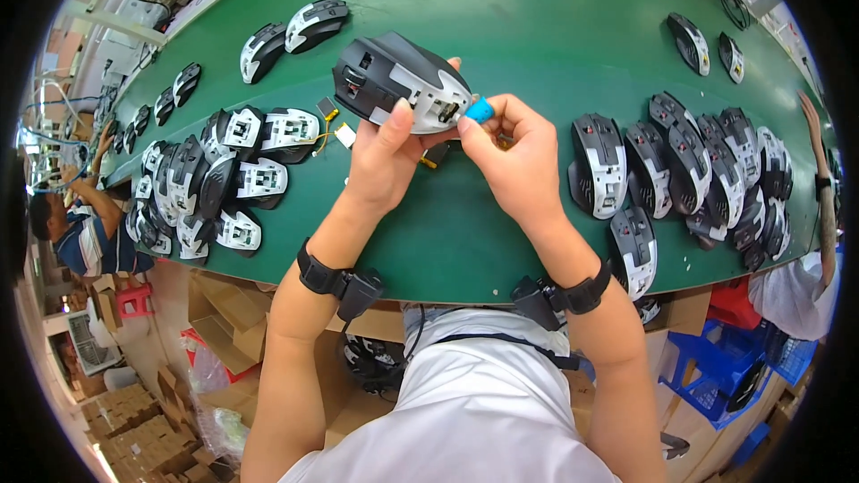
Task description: Assembling the internal components and base of computer mice on a factory assembly line.
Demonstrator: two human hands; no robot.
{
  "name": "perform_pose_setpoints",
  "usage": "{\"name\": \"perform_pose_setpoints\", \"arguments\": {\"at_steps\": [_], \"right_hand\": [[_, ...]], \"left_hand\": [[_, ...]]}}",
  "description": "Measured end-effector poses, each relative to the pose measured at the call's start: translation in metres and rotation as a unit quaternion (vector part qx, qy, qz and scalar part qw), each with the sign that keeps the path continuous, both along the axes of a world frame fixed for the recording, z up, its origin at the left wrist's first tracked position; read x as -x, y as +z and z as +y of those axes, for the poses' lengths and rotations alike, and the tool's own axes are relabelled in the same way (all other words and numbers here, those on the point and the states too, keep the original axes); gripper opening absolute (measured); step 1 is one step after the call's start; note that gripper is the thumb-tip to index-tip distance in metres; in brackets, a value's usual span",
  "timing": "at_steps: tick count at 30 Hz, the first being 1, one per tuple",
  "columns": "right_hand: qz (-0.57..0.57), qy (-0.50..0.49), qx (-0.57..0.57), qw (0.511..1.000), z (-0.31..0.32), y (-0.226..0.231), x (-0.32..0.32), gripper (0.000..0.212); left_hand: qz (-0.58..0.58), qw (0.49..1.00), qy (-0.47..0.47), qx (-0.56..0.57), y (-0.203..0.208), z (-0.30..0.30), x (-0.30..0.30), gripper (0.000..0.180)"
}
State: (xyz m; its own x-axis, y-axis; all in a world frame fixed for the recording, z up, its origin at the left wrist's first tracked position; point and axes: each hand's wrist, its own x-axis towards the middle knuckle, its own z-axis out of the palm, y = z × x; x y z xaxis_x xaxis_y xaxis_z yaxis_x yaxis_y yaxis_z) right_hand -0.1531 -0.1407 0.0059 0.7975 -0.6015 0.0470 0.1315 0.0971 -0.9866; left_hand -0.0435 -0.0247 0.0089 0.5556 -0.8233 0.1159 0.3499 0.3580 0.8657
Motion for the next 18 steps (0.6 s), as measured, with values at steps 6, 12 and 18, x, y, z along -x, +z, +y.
{"name": "perform_pose_setpoints", "arguments": {"at_steps": [6,12,18], "right_hand": [[-0.003,-0.052,0.024,0.998,0.0,0.002,-0.003,0.01],[0.024,-0.089,0.061,0.994,-0.003,0.003,-0.001,0.012],[0.026,-0.083,0.071,0.994,-0.002,0.005,-0.001,0.013]], "left_hand": [[0.057,0.996,-0.058,0.043,0.0,0.001,0.002,0.061],[0.02,0.997,-0.062,0.037,0.001,-0.004,0.009,0.082],[0.052,0.994,-0.071,0.061,0.004,-0.003,0.011,0.082]]}}
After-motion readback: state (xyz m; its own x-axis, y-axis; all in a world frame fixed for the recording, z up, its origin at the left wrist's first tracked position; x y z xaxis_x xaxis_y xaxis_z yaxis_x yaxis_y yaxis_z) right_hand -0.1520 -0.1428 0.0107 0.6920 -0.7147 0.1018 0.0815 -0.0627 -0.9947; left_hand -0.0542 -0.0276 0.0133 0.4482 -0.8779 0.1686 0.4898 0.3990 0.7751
